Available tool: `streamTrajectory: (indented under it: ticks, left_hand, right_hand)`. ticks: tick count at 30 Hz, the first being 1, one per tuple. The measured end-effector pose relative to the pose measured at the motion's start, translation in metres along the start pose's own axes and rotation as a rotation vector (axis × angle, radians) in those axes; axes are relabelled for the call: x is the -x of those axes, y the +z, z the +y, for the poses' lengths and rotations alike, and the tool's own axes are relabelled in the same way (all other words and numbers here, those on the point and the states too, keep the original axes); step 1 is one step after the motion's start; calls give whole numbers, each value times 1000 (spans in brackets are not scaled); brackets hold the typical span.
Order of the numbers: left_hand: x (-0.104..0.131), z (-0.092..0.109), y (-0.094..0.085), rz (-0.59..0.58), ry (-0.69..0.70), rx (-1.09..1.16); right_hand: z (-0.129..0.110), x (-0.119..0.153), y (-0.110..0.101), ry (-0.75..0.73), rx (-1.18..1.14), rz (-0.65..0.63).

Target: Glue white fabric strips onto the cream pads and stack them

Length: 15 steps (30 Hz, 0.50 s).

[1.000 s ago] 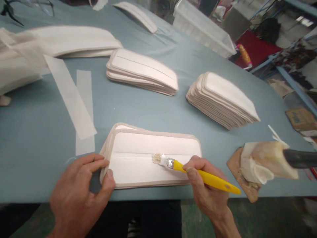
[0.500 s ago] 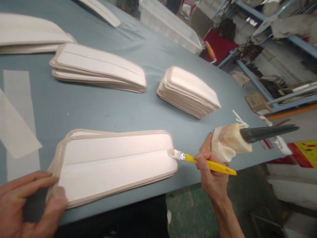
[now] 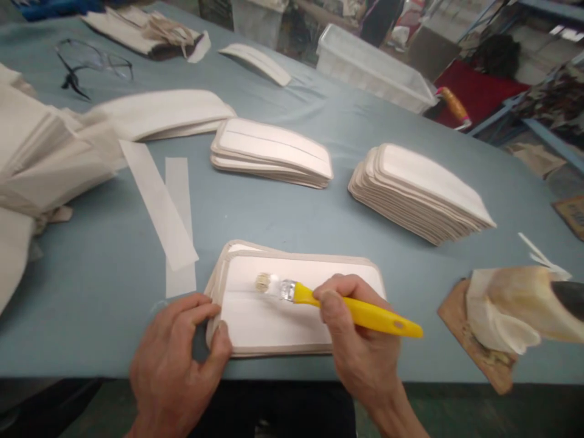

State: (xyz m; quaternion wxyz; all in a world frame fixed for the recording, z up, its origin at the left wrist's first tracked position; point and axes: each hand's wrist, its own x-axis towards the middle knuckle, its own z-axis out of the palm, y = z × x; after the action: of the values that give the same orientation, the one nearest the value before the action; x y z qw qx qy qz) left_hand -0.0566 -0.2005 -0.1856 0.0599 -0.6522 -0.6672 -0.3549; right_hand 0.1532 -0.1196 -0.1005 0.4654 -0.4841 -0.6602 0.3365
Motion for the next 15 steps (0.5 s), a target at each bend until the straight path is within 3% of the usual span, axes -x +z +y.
streamTrajectory:
  ticks: [4, 7, 10, 15]
  left_hand:
    - [2, -2, 1, 13, 3, 6]
    - [2, -1, 0, 5, -1, 4]
    - [1, 0, -1, 1, -4, -2]
    - [8, -7, 4, -1, -35, 31]
  right_hand:
    - [-6, -4, 37, 45, -80, -131]
    - [0, -5, 43, 94, -69, -162]
    - [7, -6, 31, 120, -8, -144]
    - [17, -8, -7, 146, 115, -13]
